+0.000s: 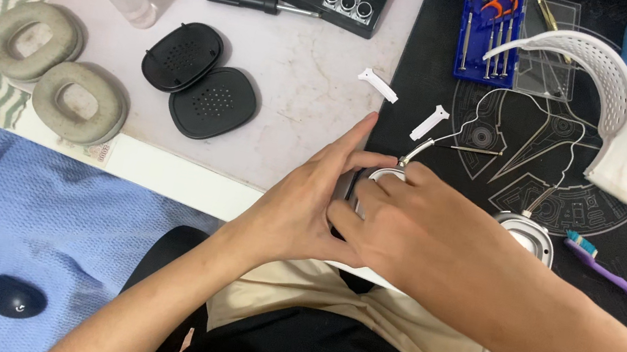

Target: The person assembles a pair of over-ear headphones by attaching the earcups to the headband using small screws and plastic clips. They use a screwdriver to tighten the screws and then snap the plastic clips into place.

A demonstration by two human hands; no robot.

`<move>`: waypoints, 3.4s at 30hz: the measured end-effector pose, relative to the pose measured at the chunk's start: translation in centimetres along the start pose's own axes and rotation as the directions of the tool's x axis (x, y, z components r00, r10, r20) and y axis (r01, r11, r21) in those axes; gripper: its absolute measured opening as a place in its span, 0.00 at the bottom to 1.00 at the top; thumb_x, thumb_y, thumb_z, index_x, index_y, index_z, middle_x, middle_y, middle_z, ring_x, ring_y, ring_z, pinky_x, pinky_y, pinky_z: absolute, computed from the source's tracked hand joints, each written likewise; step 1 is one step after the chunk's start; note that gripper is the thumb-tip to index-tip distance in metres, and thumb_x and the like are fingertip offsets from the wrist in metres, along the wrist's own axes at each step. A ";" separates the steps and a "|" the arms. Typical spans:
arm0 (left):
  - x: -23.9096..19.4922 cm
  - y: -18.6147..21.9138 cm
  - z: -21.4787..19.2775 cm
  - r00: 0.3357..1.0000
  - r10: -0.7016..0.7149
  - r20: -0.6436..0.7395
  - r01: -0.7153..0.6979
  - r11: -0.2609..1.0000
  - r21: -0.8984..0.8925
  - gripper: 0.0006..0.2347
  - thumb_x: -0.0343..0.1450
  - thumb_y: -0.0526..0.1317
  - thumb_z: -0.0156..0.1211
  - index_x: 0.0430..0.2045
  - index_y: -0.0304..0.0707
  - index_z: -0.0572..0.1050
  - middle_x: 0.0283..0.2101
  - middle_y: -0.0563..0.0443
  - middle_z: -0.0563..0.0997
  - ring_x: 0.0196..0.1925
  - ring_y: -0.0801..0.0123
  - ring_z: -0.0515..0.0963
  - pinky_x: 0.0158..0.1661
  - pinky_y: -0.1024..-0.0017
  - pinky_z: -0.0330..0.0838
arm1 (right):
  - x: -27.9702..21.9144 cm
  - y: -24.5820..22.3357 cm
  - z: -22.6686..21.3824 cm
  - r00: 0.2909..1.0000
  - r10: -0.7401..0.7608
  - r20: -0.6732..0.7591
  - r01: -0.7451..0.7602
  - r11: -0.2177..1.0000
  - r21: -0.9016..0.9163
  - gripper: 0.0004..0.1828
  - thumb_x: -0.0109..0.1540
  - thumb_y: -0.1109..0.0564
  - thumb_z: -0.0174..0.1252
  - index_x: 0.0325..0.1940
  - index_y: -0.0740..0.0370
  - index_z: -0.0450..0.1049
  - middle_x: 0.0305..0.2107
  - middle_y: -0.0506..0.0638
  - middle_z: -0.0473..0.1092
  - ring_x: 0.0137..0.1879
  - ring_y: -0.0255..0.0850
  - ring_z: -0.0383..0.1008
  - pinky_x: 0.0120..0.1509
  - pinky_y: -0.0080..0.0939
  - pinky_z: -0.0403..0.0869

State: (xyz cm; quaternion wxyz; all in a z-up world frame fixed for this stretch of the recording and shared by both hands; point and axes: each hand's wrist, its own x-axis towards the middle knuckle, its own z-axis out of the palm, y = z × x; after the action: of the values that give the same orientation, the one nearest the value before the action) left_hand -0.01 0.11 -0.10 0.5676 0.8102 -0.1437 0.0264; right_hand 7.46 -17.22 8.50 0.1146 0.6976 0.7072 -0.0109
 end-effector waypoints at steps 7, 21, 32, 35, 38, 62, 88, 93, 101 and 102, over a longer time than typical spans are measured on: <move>0.0 0.4 0.1 0.999 -0.048 0.001 0.048 0.998 0.049 0.48 0.62 0.38 0.67 0.74 0.41 0.37 0.66 0.45 0.76 0.69 0.57 0.73 0.66 0.65 0.63 | 0.5 -0.8 1.1 0.999 -0.033 0.001 0.033 0.998 0.054 0.18 0.55 0.71 0.53 0.18 0.48 0.67 0.15 0.42 0.64 0.16 0.45 0.67 0.20 0.50 0.61; -0.1 2.0 -1.2 0.994 -0.107 -0.008 0.107 0.985 0.134 0.51 0.58 0.47 0.79 0.72 0.42 0.46 0.65 0.45 0.75 0.68 0.59 0.74 0.68 0.61 0.60 | -12.3 3.2 1.4 0.504 0.774 -0.383 -0.570 0.631 0.526 0.06 0.64 0.59 0.69 0.42 0.63 0.84 0.37 0.55 0.74 0.44 0.46 0.73 0.52 0.45 0.72; 4.0 3.5 -2.1 0.972 -0.158 -0.172 0.189 0.965 0.184 0.16 0.67 0.38 0.68 0.49 0.38 0.78 0.49 0.49 0.82 0.51 0.68 0.79 0.54 0.73 0.73 | -14.7 4.2 11.2 0.185 0.938 -0.292 -0.743 0.328 0.583 0.03 0.66 0.60 0.70 0.43 0.60 0.84 0.35 0.53 0.72 0.43 0.50 0.69 0.51 0.49 0.69; 5.7 3.2 -1.7 0.943 -0.248 -0.222 0.294 0.932 0.209 0.10 0.69 0.38 0.67 0.42 0.40 0.83 0.36 0.55 0.85 0.35 0.77 0.80 0.43 0.80 0.75 | -14.5 5.3 12.1 0.218 0.938 -0.270 -0.725 0.341 0.599 0.03 0.65 0.58 0.69 0.42 0.58 0.85 0.34 0.52 0.72 0.42 0.50 0.69 0.52 0.50 0.69; 7.2 2.1 -0.8 0.930 -0.319 -0.185 0.356 0.907 0.225 0.13 0.67 0.41 0.68 0.46 0.43 0.81 0.37 0.57 0.87 0.32 0.79 0.81 0.38 0.80 0.77 | -14.6 5.3 12.0 0.247 0.934 -0.258 -0.722 0.355 0.594 0.05 0.65 0.58 0.68 0.44 0.57 0.84 0.35 0.52 0.72 0.43 0.51 0.69 0.54 0.52 0.68; 8.5 -1.5 -5.8 0.991 -0.029 -0.132 0.084 0.899 0.430 0.14 0.71 0.29 0.59 0.51 0.35 0.75 0.49 0.46 0.80 0.46 0.60 0.77 0.50 0.66 0.72 | -4.4 10.5 6.4 0.868 0.461 -0.184 -0.347 0.829 0.440 0.22 0.60 0.69 0.55 0.57 0.60 0.74 0.48 0.56 0.67 0.52 0.54 0.66 0.56 0.55 0.70; 15.4 0.2 -3.7 0.963 -0.269 -0.022 0.265 0.959 -0.103 0.09 0.74 0.39 0.58 0.46 0.41 0.79 0.43 0.54 0.89 0.39 0.82 0.83 0.44 0.82 0.77 | -10.1 11.9 3.7 0.426 0.842 -0.331 -0.596 0.536 0.598 0.03 0.68 0.68 0.65 0.46 0.67 0.82 0.42 0.53 0.78 0.46 0.42 0.77 0.53 0.40 0.72; 15.4 -0.5 -3.6 0.972 -0.222 -0.073 0.232 0.952 0.199 0.11 0.74 0.39 0.58 0.50 0.47 0.76 0.35 0.63 0.88 0.22 0.78 0.66 0.29 0.78 0.66 | -11.3 13.2 8.4 0.304 0.906 -0.294 -0.743 0.419 0.523 0.16 0.67 0.61 0.68 0.59 0.67 0.80 0.50 0.59 0.73 0.28 0.43 0.70 0.49 0.52 0.71; 13.9 -3.0 -3.8 0.984 -0.169 -0.050 0.176 0.922 0.345 0.12 0.70 0.38 0.68 0.47 0.44 0.81 0.25 0.57 0.78 0.23 0.74 0.72 0.33 0.74 0.69 | -11.3 14.1 11.0 0.231 0.938 -0.260 -0.818 0.332 0.469 0.15 0.71 0.57 0.64 0.61 0.68 0.80 0.44 0.63 0.73 0.42 0.61 0.74 0.46 0.59 0.71; 13.7 -2.8 -3.9 0.983 -0.183 -0.024 0.180 0.919 0.351 0.13 0.67 0.39 0.71 0.46 0.45 0.81 0.28 0.59 0.83 0.23 0.75 0.74 0.34 0.74 0.72 | -11.5 14.3 11.5 0.250 0.921 -0.300 -0.807 0.369 0.462 0.09 0.73 0.60 0.63 0.54 0.66 0.84 0.40 0.59 0.75 0.40 0.58 0.75 0.47 0.55 0.72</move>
State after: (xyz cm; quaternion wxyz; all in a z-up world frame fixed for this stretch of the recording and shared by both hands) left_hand 14.27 1.87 1.54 0.4129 0.9085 -0.0636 -0.0049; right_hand 23.26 -30.21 1.41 -0.1675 0.9514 0.1987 0.1650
